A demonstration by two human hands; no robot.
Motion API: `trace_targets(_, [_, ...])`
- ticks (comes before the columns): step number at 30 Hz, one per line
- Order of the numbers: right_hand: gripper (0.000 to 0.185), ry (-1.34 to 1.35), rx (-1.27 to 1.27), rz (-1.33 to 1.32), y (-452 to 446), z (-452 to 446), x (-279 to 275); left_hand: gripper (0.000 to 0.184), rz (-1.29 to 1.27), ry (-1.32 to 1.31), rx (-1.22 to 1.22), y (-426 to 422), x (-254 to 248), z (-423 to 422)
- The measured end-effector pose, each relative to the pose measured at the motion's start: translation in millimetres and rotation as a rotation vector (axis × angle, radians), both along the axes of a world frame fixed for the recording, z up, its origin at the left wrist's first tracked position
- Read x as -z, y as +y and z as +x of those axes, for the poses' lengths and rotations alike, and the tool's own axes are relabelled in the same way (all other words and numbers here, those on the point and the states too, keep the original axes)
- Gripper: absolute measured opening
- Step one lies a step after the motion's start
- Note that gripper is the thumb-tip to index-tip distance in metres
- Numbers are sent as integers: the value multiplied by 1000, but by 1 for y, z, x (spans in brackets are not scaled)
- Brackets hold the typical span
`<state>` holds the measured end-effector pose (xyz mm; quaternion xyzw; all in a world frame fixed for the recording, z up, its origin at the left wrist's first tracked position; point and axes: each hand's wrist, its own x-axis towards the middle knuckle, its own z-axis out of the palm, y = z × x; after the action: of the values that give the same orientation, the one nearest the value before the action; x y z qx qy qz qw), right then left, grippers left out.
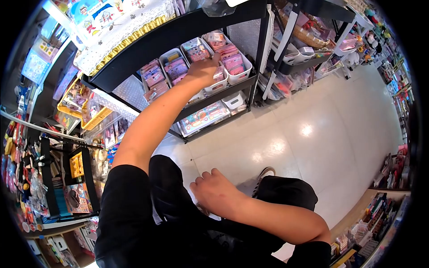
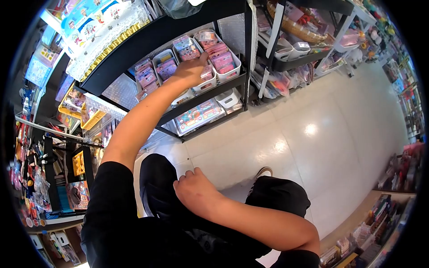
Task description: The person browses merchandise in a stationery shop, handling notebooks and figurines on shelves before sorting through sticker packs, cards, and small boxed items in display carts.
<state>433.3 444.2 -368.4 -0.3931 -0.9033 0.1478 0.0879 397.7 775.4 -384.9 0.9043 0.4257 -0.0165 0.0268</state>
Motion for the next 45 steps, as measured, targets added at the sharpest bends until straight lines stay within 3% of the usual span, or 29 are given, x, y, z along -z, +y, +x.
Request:
trace_targets(8, [12, 10, -5, -4, 0, -2, 2, 67, 78, 52, -61, 6, 13, 2])
trace_targets(10, [12, 1, -7, -7, 1, -1, 1, 67, -67, 63, -12, 3, -5, 0])
trace_targets(14, [12, -17, -6, -4, 1, 0, 1, 60, -108, 81, -9, 3, -20, -4])
trace_targets(18, [12, -32, -11, -15, 2, -2, 3, 53, -17, 80, -16, 4, 2, -5])
trace_targets(22, [12, -25, -11, -48, 3, -1, -1, 46, -183, -5, -10, 5, -22, -18])
trace_targets(25, [12, -23, -1, -63, 3, 2, -3, 36, -40, -299, -40, 10, -36, -35])
trace_targets(28, [12, -20, -1, -75, 4, 3, -3, 32, 89, -285, -115, -1, -60, -58])
trace_targets(37, [18, -48, -20, -205, 19, 8, -4, 7, 20, -771, -174, -110, -52, -123])
trace_targets(40, [20, -121, -1, -149, 26, 11, -5, 12, 113, -1017, -316, -150, -15, -140])
trace_targets(42, [22, -122, 8, -179, 35, 12, -4, 18, 371, -1204, -394, -155, 20, -155])
trace_targets(45, [25, -87, 24, -199, 56, 17, -4, 37, 594, -1263, -559, -155, 54, -180])
